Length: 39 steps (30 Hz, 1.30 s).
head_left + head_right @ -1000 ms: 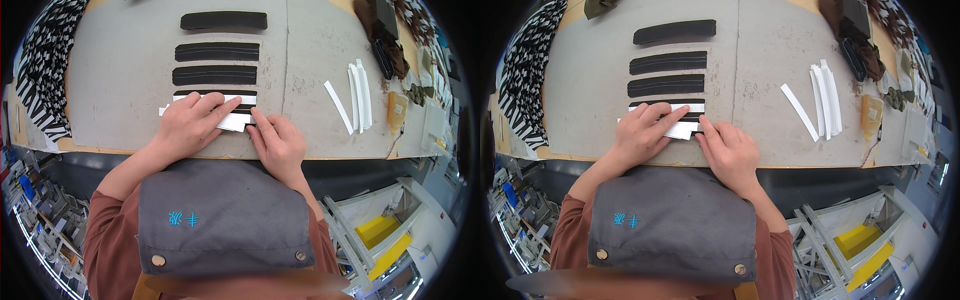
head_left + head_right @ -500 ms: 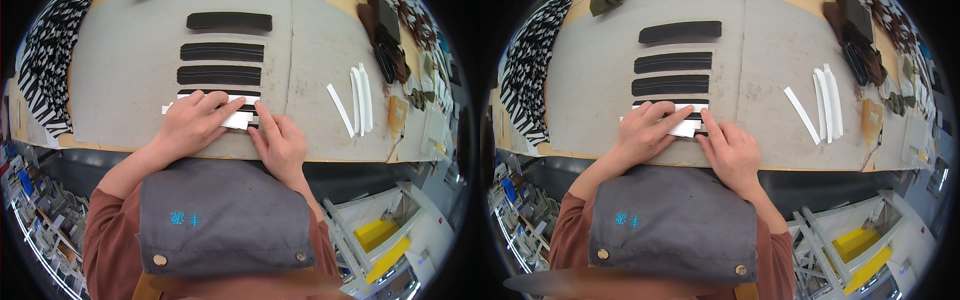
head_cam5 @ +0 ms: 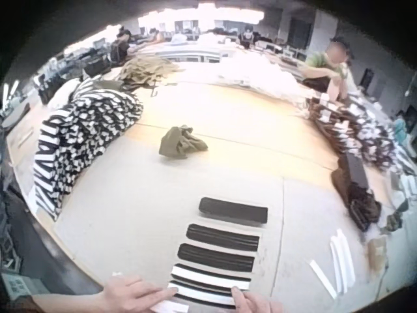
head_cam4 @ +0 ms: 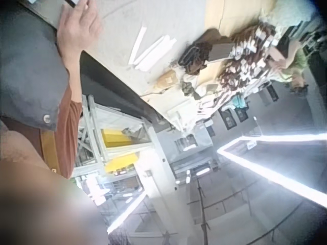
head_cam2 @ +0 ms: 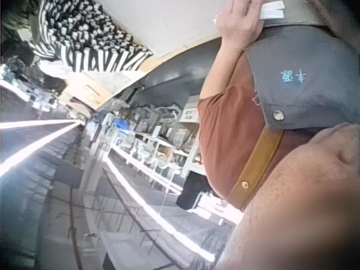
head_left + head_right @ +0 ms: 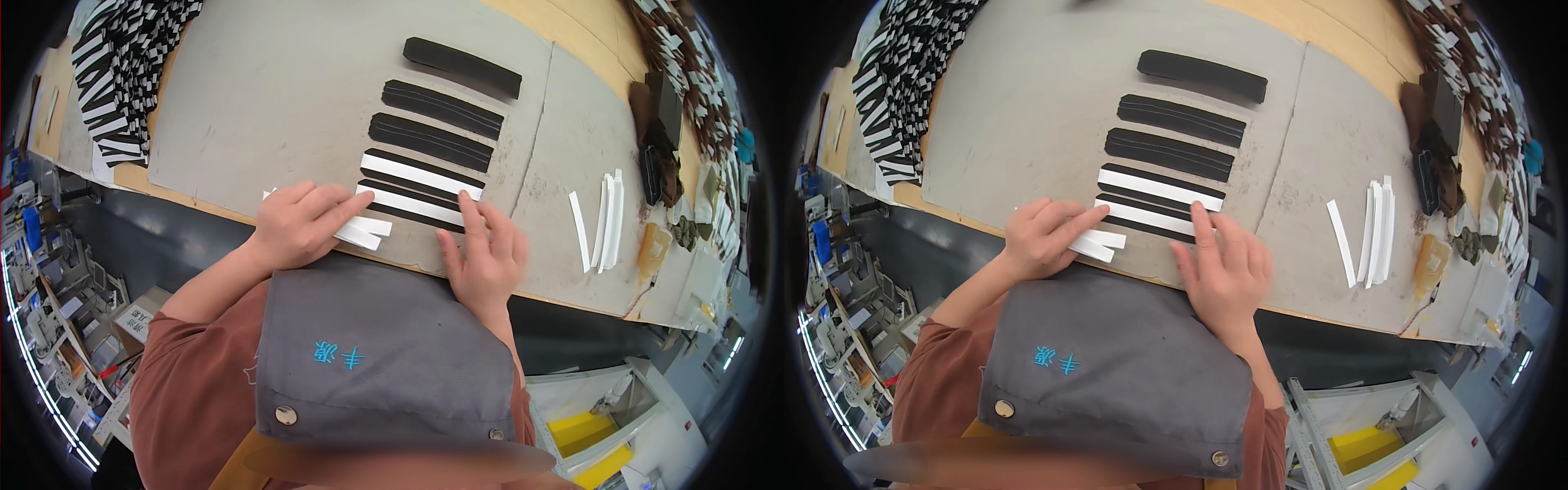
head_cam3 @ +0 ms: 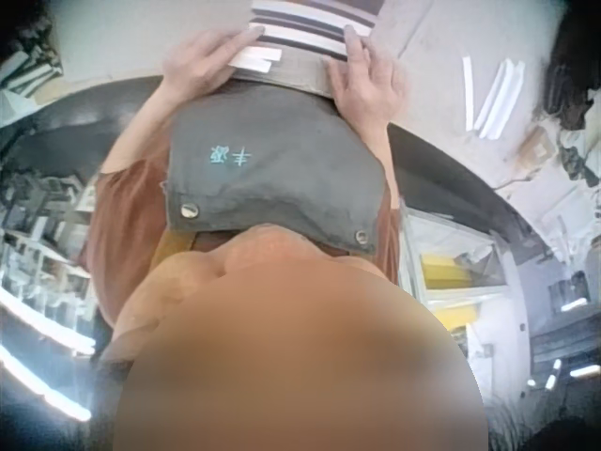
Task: Assembling and gluing fabric or leather strap components at a workshop table.
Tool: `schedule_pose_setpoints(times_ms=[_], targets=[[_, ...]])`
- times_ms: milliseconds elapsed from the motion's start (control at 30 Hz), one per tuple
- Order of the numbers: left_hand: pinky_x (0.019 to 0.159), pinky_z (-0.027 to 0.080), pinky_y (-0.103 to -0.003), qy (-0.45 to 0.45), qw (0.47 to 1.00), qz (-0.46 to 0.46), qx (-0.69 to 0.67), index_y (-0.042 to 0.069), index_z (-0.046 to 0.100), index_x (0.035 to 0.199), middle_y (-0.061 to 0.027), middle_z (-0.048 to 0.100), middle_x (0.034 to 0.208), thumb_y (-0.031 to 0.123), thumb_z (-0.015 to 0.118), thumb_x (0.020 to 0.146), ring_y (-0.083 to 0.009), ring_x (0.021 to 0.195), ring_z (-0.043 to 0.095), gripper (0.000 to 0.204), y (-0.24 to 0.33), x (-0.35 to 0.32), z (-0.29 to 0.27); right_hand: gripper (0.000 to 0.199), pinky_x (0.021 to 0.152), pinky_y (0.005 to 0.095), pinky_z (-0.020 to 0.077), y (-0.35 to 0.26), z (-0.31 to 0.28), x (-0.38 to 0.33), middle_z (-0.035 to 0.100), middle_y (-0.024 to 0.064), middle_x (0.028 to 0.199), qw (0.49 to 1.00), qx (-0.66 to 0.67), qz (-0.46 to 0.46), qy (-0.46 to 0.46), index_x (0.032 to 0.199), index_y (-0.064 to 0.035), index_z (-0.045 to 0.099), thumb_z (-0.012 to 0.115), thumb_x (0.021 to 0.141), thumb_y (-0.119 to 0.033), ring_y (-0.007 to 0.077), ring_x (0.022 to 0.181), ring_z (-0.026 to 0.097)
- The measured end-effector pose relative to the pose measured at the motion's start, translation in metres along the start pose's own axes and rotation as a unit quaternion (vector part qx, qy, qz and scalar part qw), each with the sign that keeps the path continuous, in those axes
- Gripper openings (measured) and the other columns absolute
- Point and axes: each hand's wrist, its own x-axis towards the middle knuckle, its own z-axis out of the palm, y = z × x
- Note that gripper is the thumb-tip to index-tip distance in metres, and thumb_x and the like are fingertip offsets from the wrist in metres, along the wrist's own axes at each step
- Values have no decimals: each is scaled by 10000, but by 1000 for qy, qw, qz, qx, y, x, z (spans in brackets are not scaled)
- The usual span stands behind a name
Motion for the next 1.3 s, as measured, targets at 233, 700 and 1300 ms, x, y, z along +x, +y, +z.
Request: schedule_pose_setpoints(times_ms=[233,700,1300], targets=[[603,485,-293,-18,996,-81,-28,183,726,1286,41,658,996,74,747,633,-162,731,573,663,-3,-1,3,615,962,364,398,-35,20,28,597,-8,1314,995,35,-57,-74,1338,-113,663,791,820,-418,183,1130,561],[642,513,-324,-59,991,-103,-59,191,713,1304,20,649,1030,73,756,686,-186,821,627,630,-2,-5,8,565,1036,398,358,-42,30,21,579,-54,1322,997,-22,-32,-65,1339,-156,668,778,855,-426,156,1154,537],[630,490,-306,-47,995,-80,-32,174,717,1288,29,646,1011,36,714,608,-168,778,604,694,-5,-1,8,460,969,384,417,13,3,-21,628,114,1288,976,154,140,65,1267,-43,662,814,844,-138,270,1110,596]])
